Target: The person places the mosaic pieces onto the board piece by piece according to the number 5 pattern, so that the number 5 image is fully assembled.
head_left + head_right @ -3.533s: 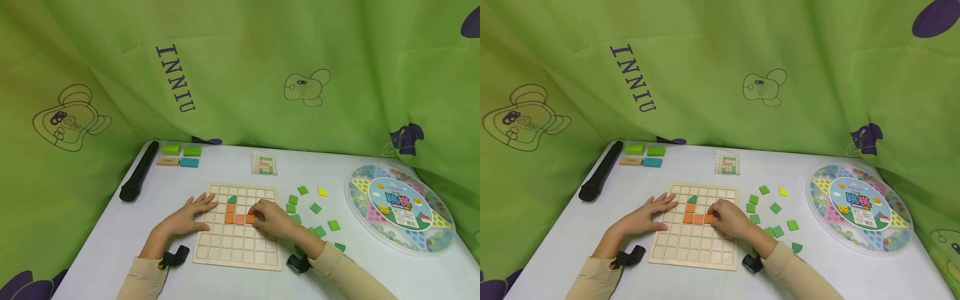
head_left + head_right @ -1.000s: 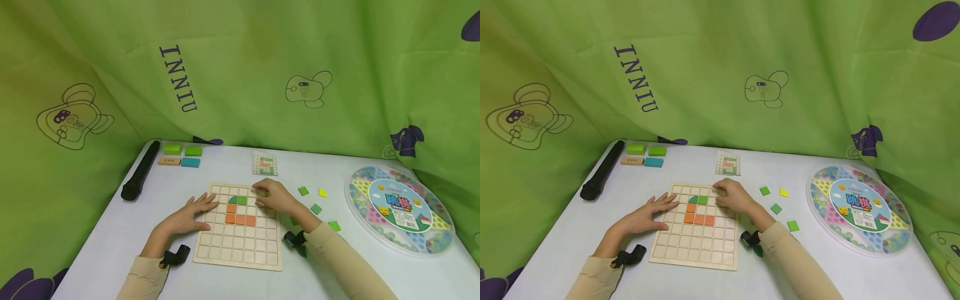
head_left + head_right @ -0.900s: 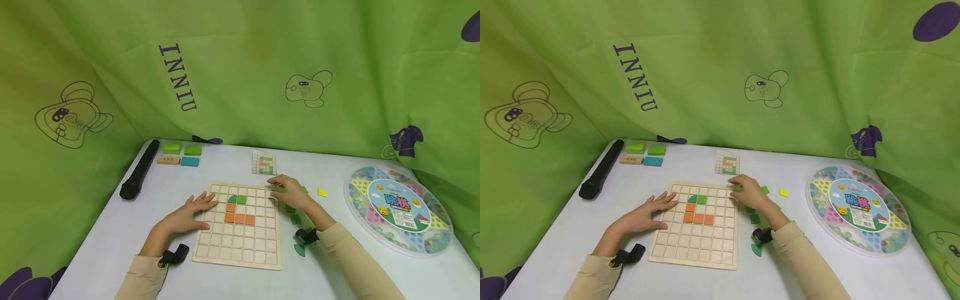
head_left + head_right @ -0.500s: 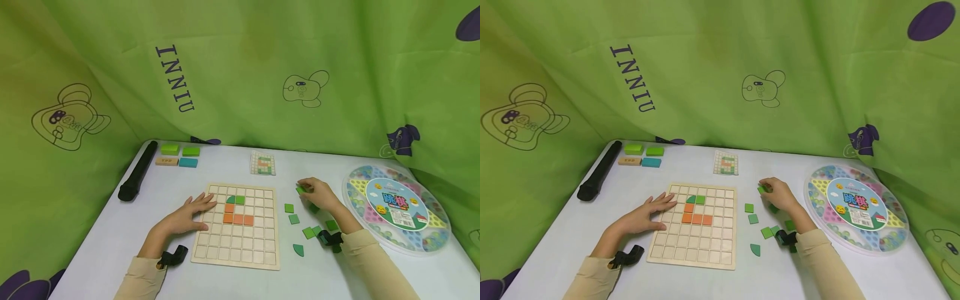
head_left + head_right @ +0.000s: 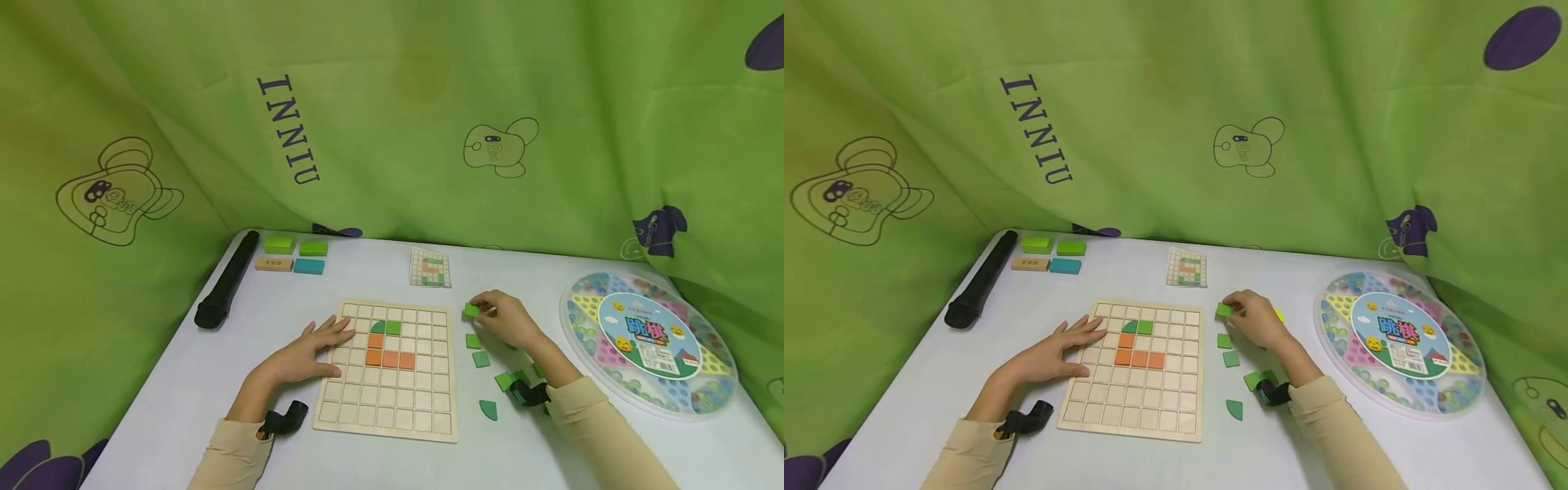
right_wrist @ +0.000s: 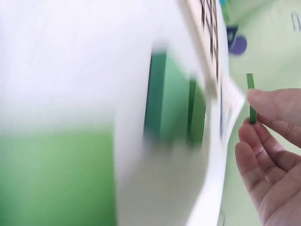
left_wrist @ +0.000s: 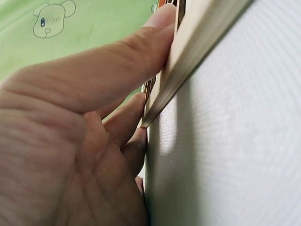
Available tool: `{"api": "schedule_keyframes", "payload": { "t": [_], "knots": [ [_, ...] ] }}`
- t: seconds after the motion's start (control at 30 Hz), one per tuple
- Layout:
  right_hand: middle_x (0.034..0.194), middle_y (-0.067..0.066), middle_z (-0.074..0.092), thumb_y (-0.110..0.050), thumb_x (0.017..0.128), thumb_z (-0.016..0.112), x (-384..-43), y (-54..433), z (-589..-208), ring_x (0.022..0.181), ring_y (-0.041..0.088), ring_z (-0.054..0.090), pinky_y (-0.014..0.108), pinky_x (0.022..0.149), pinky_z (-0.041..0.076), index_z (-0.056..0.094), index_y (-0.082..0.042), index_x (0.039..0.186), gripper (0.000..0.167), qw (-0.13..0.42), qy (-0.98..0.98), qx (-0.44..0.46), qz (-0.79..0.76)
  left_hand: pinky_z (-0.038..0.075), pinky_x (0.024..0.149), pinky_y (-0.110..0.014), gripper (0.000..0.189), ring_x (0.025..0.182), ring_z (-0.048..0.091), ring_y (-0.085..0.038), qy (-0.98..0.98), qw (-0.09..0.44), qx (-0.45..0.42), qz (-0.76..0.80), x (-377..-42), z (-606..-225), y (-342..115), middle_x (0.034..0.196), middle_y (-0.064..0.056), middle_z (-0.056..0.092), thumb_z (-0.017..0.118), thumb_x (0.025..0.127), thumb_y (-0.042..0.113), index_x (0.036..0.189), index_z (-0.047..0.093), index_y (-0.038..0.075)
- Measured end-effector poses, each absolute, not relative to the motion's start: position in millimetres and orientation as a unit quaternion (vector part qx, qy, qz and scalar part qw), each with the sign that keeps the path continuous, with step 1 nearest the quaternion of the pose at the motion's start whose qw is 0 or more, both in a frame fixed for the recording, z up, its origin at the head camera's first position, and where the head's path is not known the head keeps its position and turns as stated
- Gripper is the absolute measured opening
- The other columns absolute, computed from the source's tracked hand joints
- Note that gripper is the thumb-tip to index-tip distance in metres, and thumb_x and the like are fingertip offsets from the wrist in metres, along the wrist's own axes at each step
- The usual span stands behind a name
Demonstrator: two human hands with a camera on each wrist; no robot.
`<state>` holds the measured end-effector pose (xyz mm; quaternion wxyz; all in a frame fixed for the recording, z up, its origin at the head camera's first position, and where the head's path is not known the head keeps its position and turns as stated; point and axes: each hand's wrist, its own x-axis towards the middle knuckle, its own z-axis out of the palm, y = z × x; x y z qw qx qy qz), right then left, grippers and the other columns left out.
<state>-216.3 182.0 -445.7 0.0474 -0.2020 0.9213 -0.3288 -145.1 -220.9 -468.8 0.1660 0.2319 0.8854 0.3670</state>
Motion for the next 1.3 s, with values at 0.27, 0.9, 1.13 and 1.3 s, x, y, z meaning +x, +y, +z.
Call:
{"api": "schedule_keyframes", "payload": {
  "t": [0.27,0.9,1.13,1.3],
  "knots": [
    [0.107,0.007,0.063,-0.008,0.086,0.067,-209,123,-441,0.097,0.021,0.06,0.033,0.083,0.054,0.065,-0.004,0.113,0.027,0.095,0.892,-0.261,-0.356,-0.005,0.116,-0.056,0.075,0.147,0.007,-0.031,0.886,0.163,0.237,0.364,-146,-470,-222,0.158,-0.004,0.021,0.073,0.08,0.035,0.145,0.04,0.015],
    [0.104,0.006,0.059,-0.009,0.085,0.07,-209,83,-448,0.089,0.013,0.055,0.025,0.077,0.05,0.067,-0.004,0.113,0.029,0.127,0.891,-0.305,-0.312,-0.006,0.115,-0.057,0.075,0.147,0.006,-0.032,0.885,0.162,0.24,0.365,-148,-463,-222,0.158,-0.006,0.02,0.073,0.08,0.034,0.145,0.041,0.014],
    [0.109,0.008,0.058,-0.013,0.087,0.068,-208,93,-446,0.094,0.017,0.054,0.031,0.08,0.049,0.06,-0.005,0.127,0.041,0.138,0.88,-0.316,-0.326,-0.006,0.115,-0.058,0.074,0.147,0.006,-0.033,0.883,0.164,0.24,0.368,-146,-468,-224,0.158,-0.006,0.02,0.072,0.081,0.035,0.145,0.04,0.014],
    [0.117,0.012,0.061,-0.011,0.089,0.065,-212,123,-443,0.107,0.027,0.057,0.043,0.092,0.049,0.056,-0.004,0.13,0.042,0.116,0.883,-0.28,-0.36,-0.005,0.115,-0.058,0.075,0.147,0.006,-0.032,0.883,0.167,0.245,0.363,-146,-468,-223,0.158,-0.006,0.019,0.072,0.081,0.036,0.145,0.039,0.014]
  ]
}}
